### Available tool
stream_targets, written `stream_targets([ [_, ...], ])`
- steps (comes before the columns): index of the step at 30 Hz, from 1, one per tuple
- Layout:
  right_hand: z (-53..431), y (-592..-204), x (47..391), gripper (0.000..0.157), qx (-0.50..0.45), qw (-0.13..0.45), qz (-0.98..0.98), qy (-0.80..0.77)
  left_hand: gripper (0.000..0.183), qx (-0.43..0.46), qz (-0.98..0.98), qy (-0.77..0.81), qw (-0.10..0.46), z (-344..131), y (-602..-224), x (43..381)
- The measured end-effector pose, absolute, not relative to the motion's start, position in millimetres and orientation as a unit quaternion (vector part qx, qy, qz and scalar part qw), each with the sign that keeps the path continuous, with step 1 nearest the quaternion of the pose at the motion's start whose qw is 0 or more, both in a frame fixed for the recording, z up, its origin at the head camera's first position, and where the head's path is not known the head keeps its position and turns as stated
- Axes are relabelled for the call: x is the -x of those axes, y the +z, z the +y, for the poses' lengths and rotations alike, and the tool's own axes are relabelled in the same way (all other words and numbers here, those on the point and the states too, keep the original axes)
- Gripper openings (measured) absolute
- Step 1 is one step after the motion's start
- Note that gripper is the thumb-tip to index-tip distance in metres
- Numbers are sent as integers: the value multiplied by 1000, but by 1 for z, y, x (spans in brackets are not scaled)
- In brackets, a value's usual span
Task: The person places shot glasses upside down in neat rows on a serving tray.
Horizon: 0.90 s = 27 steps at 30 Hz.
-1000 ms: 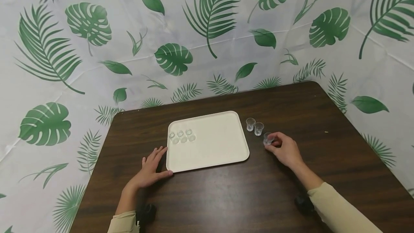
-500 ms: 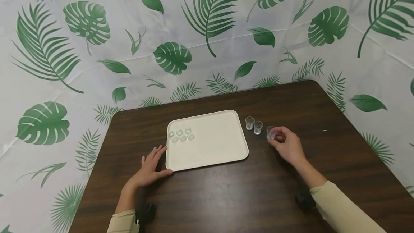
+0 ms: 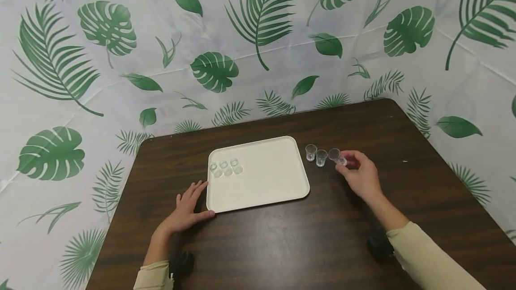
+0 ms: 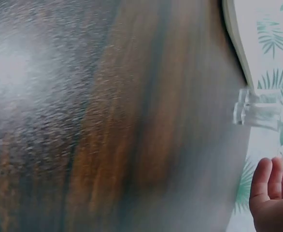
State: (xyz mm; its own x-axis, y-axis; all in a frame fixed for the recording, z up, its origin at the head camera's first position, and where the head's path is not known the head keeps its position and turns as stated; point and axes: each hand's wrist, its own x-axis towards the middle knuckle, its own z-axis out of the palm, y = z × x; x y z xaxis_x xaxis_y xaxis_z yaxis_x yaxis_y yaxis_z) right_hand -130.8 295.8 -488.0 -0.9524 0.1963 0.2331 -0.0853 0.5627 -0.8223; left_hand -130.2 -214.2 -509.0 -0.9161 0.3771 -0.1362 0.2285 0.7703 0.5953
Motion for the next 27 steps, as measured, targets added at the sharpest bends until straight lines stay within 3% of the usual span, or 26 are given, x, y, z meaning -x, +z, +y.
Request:
stream_targets([
  [10, 281, -475, 142, 34, 8, 186, -851, 491, 96, -161, 934, 294, 126, -214, -508, 128],
  [27, 247, -458, 166, 34, -32, 191, -837, 512, 96, -161, 933, 296, 127, -213, -509, 129],
])
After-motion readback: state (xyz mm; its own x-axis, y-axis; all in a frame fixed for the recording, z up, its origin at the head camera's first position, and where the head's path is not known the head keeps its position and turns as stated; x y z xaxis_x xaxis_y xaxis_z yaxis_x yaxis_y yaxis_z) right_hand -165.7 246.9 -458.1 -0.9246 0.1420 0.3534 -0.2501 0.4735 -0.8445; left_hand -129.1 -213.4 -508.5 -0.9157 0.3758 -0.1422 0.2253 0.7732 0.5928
